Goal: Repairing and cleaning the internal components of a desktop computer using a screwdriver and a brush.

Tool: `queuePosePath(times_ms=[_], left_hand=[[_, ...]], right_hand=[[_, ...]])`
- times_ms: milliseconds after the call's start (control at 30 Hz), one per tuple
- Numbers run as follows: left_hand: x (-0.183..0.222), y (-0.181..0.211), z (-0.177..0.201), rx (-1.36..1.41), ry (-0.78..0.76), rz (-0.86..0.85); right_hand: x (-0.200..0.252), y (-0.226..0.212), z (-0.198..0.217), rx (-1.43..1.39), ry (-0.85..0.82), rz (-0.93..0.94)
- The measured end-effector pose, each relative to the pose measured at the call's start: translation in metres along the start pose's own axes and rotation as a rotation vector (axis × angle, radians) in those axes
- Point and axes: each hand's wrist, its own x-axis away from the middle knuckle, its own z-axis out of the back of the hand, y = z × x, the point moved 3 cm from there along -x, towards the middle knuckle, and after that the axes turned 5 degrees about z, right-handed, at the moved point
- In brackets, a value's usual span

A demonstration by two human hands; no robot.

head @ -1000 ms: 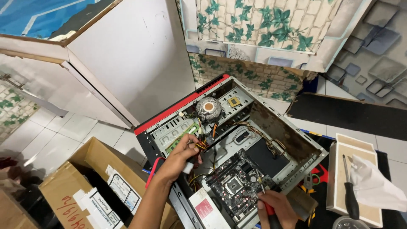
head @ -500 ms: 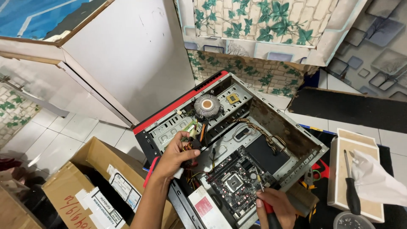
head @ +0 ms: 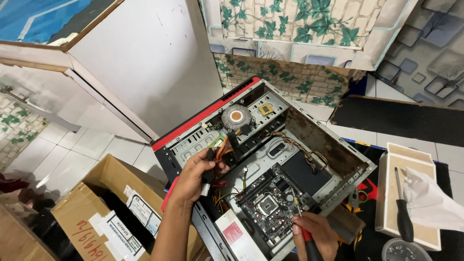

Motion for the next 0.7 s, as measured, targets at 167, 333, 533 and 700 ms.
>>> queuePosePath(times_ms=[167,333,533,700], left_hand=[[0.001,0.002,0.002,0.170,0.115,0.063],[0.003,0.004,0.002,0.172,0.084,0.062],[0.001,-0.003,0.007,0.181,-0.013,0.062],[-0.004,-0.015,0.013,0.188,-0.153,-0.036]], right_hand=[[0.001,0.001,-0.001,-0.004,0.005,0.041],[-0.001,-0.001,-0.001,-0.018,0.001,0.070],[-0.002,-0.009,0.001,-0.040,-0.021,0.017],[0.002,-0.001,-0.002,-0.022,-0.002,-0.008]])
